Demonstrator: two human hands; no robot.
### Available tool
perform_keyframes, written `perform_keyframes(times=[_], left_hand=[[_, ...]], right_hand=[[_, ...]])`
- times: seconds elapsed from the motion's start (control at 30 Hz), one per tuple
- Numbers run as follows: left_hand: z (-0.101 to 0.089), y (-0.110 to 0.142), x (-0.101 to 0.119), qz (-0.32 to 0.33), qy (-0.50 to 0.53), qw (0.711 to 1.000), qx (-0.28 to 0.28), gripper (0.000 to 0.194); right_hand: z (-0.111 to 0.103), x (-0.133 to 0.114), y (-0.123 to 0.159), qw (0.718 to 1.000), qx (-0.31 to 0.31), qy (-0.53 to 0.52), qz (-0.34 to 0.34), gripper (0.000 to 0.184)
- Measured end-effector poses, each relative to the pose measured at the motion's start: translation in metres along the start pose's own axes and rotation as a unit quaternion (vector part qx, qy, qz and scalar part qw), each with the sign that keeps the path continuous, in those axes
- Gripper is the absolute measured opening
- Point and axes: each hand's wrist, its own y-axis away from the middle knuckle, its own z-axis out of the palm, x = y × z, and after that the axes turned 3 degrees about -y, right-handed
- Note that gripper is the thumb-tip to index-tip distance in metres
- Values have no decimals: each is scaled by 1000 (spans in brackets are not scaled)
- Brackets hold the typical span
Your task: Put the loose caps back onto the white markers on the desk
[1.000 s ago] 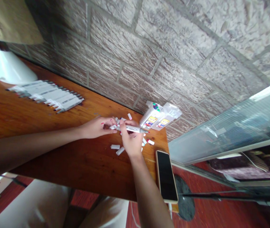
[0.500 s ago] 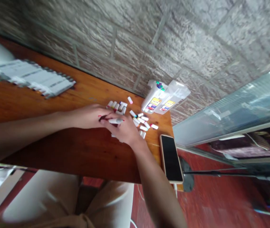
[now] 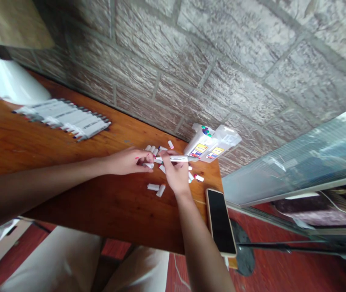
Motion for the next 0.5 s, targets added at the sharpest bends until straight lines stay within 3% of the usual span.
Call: perform_keyframes(times=[0.23,0.5], left_hand=[[4,-2,-6,-2,43,999,30,23],[3,-2,-7,-15,40,999,4,22]], right_hand=[[5,1,4,1000,10,6,21,20],[0,4,-1,999,32,2,13,28]])
